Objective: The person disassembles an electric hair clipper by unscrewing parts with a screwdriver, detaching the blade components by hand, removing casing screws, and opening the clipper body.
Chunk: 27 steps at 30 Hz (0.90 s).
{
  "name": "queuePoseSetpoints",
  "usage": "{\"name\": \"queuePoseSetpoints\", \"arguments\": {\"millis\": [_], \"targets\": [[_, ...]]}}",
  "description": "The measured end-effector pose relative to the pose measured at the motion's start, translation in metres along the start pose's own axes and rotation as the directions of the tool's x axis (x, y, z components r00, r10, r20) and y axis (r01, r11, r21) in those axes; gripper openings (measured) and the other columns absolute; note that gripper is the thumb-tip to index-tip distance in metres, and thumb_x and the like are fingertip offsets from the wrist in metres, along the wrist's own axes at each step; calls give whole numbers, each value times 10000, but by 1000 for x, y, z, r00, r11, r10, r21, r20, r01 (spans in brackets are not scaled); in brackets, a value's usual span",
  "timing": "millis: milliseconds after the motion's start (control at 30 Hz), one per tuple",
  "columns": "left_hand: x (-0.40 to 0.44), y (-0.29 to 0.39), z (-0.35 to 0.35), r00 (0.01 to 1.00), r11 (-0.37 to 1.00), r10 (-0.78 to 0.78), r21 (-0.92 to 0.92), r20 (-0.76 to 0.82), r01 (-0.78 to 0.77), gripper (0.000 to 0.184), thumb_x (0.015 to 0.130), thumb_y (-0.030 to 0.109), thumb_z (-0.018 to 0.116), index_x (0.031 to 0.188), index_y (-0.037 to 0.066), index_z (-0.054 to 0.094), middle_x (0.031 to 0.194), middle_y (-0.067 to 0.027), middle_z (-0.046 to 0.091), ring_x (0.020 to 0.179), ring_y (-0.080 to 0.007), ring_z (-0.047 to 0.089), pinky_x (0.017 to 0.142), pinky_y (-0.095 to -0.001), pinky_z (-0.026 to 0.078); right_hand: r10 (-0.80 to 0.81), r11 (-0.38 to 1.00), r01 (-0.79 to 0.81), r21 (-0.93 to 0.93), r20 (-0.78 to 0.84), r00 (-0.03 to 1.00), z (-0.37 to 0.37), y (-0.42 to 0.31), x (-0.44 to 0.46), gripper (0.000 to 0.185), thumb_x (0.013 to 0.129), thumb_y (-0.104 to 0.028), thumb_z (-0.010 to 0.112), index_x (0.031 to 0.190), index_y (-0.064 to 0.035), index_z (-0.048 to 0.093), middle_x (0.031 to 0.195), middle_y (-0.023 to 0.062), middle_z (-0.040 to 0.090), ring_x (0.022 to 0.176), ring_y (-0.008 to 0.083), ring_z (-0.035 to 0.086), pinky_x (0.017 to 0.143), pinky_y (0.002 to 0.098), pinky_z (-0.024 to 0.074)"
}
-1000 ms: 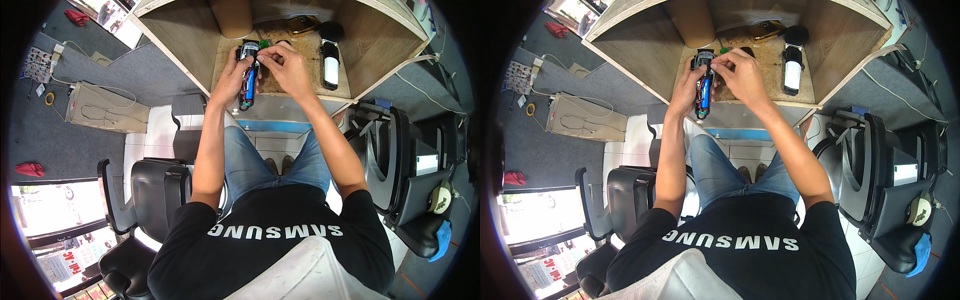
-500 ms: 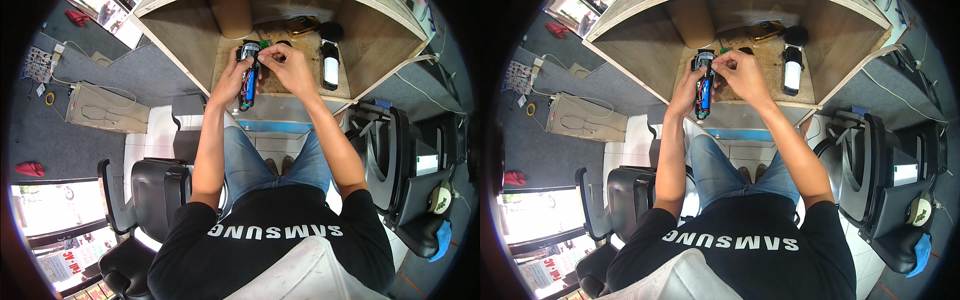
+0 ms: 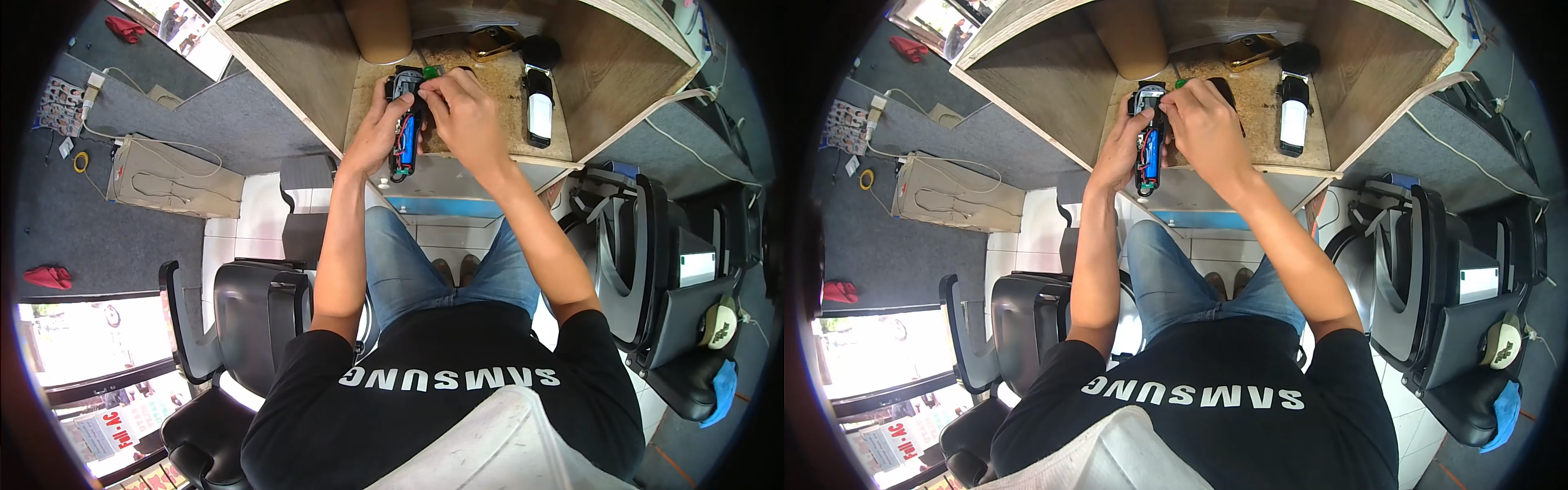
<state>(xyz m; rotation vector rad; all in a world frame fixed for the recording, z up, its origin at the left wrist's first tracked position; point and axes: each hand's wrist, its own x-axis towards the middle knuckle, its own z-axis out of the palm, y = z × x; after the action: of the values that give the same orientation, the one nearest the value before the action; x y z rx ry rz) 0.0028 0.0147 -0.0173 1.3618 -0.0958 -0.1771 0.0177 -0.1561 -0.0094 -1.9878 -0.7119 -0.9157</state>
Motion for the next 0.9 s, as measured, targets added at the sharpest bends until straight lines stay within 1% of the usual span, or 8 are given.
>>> {"name": "queuePoseSetpoints", "arguments": {"millis": [100, 300, 400, 500, 633, 700, 733, 900], "targets": [[-1, 1, 1, 1000, 1000, 12, 6, 8, -12, 376, 1068, 295, 565, 1357, 121, 398, 852, -98, 629, 659, -174, 654, 531, -337, 591, -39, 999, 40, -31, 9, 999, 0, -5, 0, 101, 888, -19, 746, 979, 23, 733, 910, 136, 657, 862, 329, 664, 744, 415, 544], [-1, 2, 0, 1000, 1000, 0, -19, 1, 0, 386, 1066, 287, 564, 1369, 118, 397, 847, -99, 636, 648, -174, 655, 536, -330, 589, -73, 997, 73, -17, 35, 997, -2, -4, 1, 113, 877, 5, 750, 979, 48, 728, 902, 135, 657, 857, 318, 657, 742, 416, 541], [-1, 1, 0, 1000, 999, -12, -36, -18, 12, 390, 1064, 285, 566, 1371, 116, 394, 843, -102, 642, 637, -177, 655, 534, -327, 585, -139, 990, 140, -24, 32, 990, 0, 1, -2, 102, 889, -26, 742, 956, 45, 711, 902, 119, 637, 867, 298, 650, 735, 400, 561], [-2, 3, 1, 1000, 999, -15, -40, -20, 14, 411, 1063, 287, 569, 1387, 116, 382, 844, -105, 643, 634, -178, 656, 533, -325, 584, -153, 988, 154, -31, 34, 988, 1, 2, -4, 110, 887, -23, 742, 972, 42, 720, 901, 118, 638, 859, 295, 648, 732, 398, 561], [-1, 3, 0, 1000, 999, -23, -24, -2, 23, 444, 1066, 292, 566, 1421, 122, 360, 846, -110, 642, 631, -182, 656, 528, -328, 585, -121, 993, 121, 0, 5, 993, 1, 0, -2, 115, 863, 9, 757, 965, 46, 719, 907, 132, 656, 855, 315, 653, 744, 412, 540], [0, 1, 1, 1000, 1000, 4, 3, -8, -4, 395, 1067, 307, 565, 1370, 118, 398, 822, -110, 646, 606, -185, 659, 515, -328, 584, -100, 995, 100, -1, -1, 995, 0, -1, 0, 100, 868, 0, 754, 941, 41, 699, 903, 133, 644, 852, 324, 641, 747, 419, 533], [0, 0, 1, 1000, 1000, 18, 17, -11, -17, 372, 1067, 315, 564, 1345, 116, 417, 810, -110, 648, 593, -187, 661, 508, -328, 583, -100, 995, 101, -17, 10, 995, 0, -1, 1, 95, 881, -11, 744, 940, 34, 684, 901, 135, 632, 857, 330, 633, 751, 426, 527], [-1, 0, 2, 1000, 1000, 10, 26, -22, -9, 366, 1067, 325, 569, 1341, 131, 425, 817, -102, 648, 595, -177, 660, 513, -322, 582, -61, 995, 66, -77, 72, 996, -4, -7, 5, 81, 945, -60, 683, 967, -2, 631, 895, 145, 581, 883, 360, 600, 774, 461, 502]]}}
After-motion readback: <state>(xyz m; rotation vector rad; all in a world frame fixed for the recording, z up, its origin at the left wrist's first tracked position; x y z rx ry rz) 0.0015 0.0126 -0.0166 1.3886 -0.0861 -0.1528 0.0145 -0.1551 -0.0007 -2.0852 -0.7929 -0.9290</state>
